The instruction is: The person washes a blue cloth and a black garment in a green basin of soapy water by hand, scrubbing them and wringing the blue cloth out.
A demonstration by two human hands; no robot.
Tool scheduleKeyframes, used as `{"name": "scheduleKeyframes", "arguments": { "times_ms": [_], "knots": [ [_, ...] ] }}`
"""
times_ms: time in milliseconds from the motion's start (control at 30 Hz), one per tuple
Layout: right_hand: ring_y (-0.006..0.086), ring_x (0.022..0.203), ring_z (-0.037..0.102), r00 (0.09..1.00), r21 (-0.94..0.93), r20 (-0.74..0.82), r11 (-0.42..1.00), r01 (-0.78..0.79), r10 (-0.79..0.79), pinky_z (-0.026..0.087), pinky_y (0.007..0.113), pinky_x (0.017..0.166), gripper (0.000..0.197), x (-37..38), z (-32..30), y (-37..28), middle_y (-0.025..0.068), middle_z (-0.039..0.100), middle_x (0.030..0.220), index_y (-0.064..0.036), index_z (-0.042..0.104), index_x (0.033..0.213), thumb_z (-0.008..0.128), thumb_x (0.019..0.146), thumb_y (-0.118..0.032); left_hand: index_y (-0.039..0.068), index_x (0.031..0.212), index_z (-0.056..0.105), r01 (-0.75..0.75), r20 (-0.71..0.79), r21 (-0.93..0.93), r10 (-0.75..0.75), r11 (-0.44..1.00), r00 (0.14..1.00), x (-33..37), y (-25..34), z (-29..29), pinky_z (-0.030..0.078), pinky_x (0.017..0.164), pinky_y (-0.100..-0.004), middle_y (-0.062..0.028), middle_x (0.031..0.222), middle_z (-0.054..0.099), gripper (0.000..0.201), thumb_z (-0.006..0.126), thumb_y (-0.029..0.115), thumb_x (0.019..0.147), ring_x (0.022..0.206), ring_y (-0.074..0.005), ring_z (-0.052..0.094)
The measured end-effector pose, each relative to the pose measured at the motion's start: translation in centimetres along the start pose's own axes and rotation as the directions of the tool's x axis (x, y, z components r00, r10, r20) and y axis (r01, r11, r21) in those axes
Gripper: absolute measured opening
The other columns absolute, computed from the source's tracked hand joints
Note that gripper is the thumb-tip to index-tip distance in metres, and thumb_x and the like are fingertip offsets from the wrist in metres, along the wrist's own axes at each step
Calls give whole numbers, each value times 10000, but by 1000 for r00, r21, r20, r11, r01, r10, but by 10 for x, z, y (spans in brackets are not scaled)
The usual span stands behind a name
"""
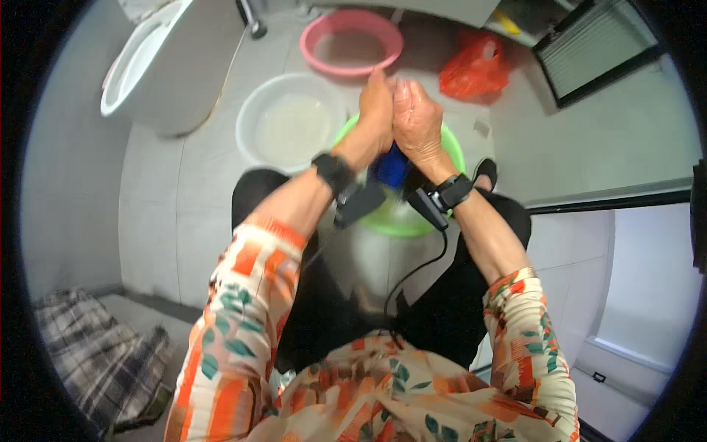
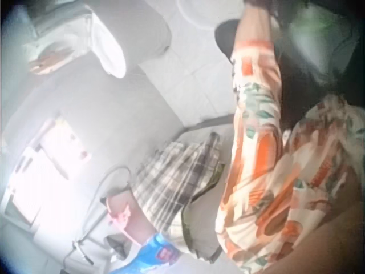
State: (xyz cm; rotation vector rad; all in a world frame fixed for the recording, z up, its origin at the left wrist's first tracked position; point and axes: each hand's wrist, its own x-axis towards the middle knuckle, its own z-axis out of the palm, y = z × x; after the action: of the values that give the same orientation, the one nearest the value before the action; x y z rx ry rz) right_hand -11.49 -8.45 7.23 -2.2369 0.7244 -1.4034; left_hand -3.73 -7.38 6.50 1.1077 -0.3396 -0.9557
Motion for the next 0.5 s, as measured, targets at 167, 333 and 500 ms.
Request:
{"name": "scheduleKeyframes", "arguments": {
  "times_ms": [167, 333, 500],
  "knots": [
    [414, 659, 549, 998, -152, -13, 987, -60, 58, 422, 492, 540, 217, -5, 8, 39, 191, 581, 751, -83, 526, 801, 430, 916, -239, 20, 994, 612, 204, 27, -36, -203, 978, 979, -11, -8, -9, 446, 634, -305, -98, 815, 591, 516, 314, 438, 945, 720, -158, 541],
    [385, 621, 554, 1000, 36, 5, 999, -12, 12, 440, 443, 530, 105, -20, 7, -28, 178, 522, 663, -71, 515, 811, 513, 850, -168, 39, 933, 594, 14, 110, 159, -32, 987, 993, -4, 5, -33, 446, 619, -299, -65, 774, 576, 505, 322, 464, 937, 710, -158, 535],
    [402, 643, 567, 975, -84, 98, 978, -189, 197, 443, 473, 545, 218, -10, -2, 14, 179, 596, 717, -73, 526, 835, 436, 910, -257, 38, 996, 564, 227, 63, -58, -223, 972, 973, -9, -12, -14, 458, 739, -337, -82, 870, 593, 463, 318, 426, 943, 802, -190, 558]
  ]
}}
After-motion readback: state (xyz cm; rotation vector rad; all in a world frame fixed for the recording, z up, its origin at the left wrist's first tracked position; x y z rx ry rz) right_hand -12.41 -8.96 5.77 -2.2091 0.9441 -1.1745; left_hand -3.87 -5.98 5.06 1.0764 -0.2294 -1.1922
